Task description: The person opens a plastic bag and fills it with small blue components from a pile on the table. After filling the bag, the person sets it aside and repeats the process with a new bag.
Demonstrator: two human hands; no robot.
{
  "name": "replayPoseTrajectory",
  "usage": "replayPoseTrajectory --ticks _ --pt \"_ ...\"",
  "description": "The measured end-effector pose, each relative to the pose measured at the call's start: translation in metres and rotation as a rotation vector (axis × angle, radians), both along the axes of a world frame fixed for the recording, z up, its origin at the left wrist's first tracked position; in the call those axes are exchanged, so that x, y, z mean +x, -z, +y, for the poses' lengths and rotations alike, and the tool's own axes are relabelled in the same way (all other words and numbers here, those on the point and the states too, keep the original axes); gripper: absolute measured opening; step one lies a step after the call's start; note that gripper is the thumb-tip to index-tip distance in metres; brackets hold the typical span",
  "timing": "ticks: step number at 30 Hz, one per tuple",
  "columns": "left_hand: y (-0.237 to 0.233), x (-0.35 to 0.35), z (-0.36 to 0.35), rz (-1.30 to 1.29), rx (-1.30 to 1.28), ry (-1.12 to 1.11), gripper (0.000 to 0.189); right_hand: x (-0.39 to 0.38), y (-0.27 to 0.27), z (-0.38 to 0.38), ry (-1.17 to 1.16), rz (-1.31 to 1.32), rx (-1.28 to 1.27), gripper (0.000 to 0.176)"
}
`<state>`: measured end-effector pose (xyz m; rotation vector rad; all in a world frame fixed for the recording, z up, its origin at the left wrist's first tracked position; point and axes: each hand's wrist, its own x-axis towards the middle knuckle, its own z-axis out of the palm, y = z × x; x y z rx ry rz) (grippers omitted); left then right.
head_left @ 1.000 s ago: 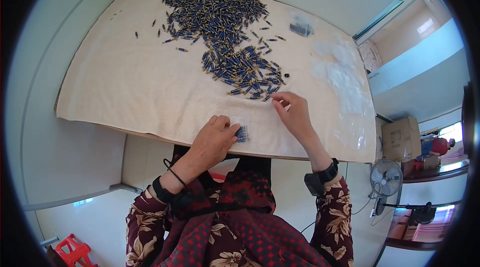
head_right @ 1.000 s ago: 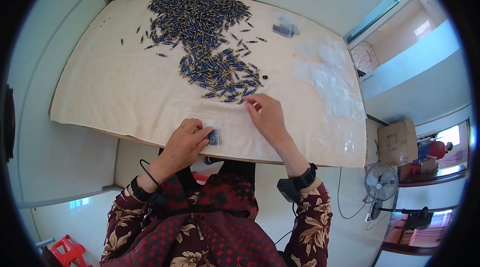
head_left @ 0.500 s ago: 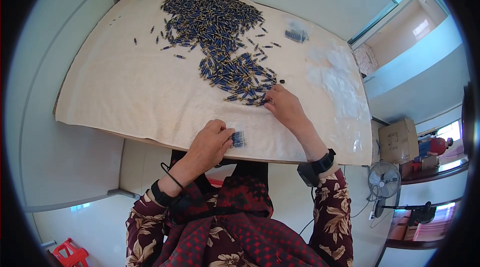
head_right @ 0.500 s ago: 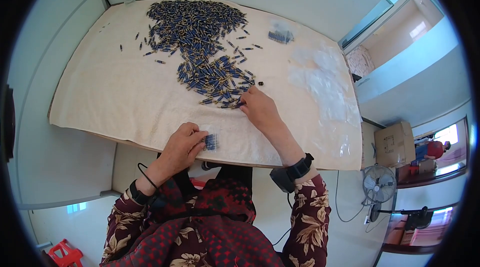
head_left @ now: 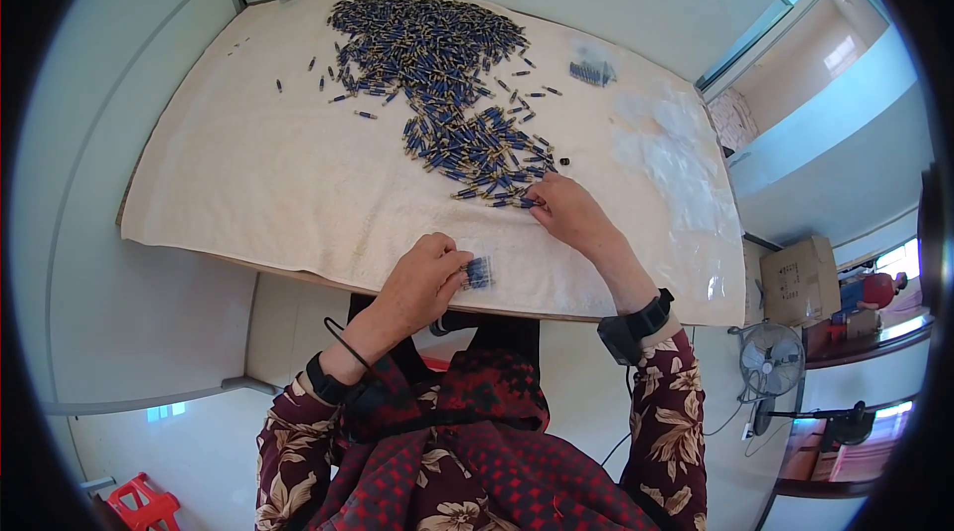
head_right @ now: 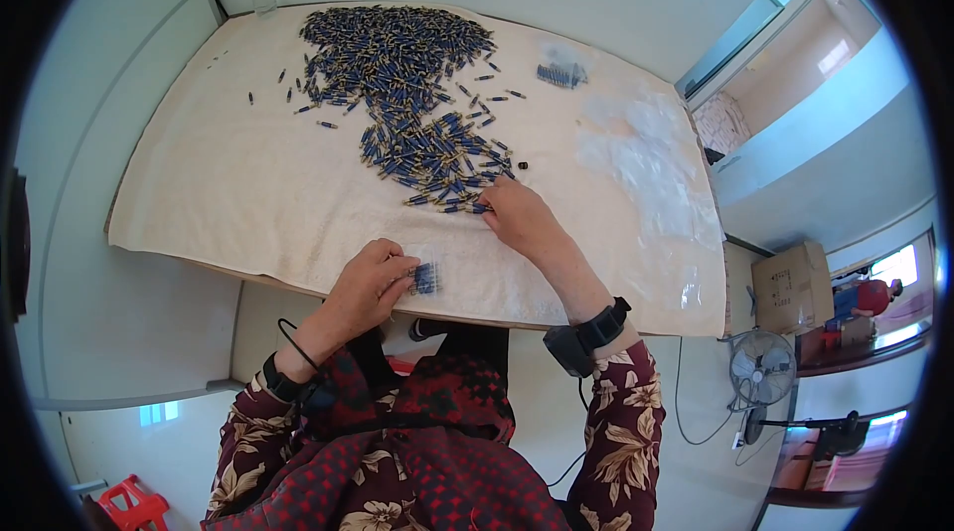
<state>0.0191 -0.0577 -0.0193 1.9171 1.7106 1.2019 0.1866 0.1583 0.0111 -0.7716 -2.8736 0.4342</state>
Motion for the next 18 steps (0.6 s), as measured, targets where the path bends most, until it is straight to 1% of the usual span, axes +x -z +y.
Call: replayPoseTrajectory --ticks 1,4,5,6,8,9,10,12,13,14,16,17,18 --pt "0.000 -0.001 0.001 -0.014 0.004 0.005 0.024 0.001 0.001 0.001 0.000 0.002 0.001 0.013" --pt "0.001 -0.003 0.002 -0.074 0.028 0.003 0.024 0.005 0.001 0.000 0.022 0.154 -0.052 0.020" --pt "0.000 -0.003 0.003 -0.105 0.040 0.002 0.024 0.005 -0.002 -0.002 0.022 0.155 -0.052 0.020" --pt "-0.001 -0.003 0.004 -0.104 0.039 0.002 0.024 0.004 -0.004 -0.005 0.064 0.196 -0.158 0.020" --pt "-0.005 -0.003 0.007 -0.208 -0.025 -0.023 0.022 0.001 -0.008 -0.014 0.146 0.280 -0.374 0.022" --pt "-0.007 -0.003 0.008 -0.259 -0.057 -0.039 0.021 -0.002 -0.009 -0.020 0.141 0.283 -0.377 0.022" --pt "-0.008 -0.001 0.010 -0.254 -0.059 -0.047 0.021 -0.006 -0.011 -0.029 0.158 0.341 -0.561 0.021" --pt "-0.009 0.007 0.017 -0.728 -0.204 -0.060 0.022 -0.015 -0.011 -0.046 0.183 0.452 -0.933 0.019" --pt "-0.010 0.009 0.019 -0.967 -0.274 -0.067 0.024 -0.020 -0.010 -0.054 0.172 0.453 -0.940 0.019" --pt "-0.012 0.010 0.020 -0.962 -0.272 -0.078 0.024 -0.025 -0.008 -0.062 0.166 0.506 -0.991 0.018" --pt "-0.014 0.012 0.023 -1.093 -0.203 -0.052 0.023 -0.032 -0.008 -0.075 0.162 0.613 -1.089 0.016" --pt "-0.015 0.011 0.023 -1.160 -0.167 -0.035 0.023 -0.035 -0.010 -0.078 0.158 0.613 -1.091 0.016" --pt "-0.015 0.010 0.023 -1.158 -0.167 -0.037 0.023 -0.037 -0.012 -0.081 0.156 0.629 -1.070 0.015"
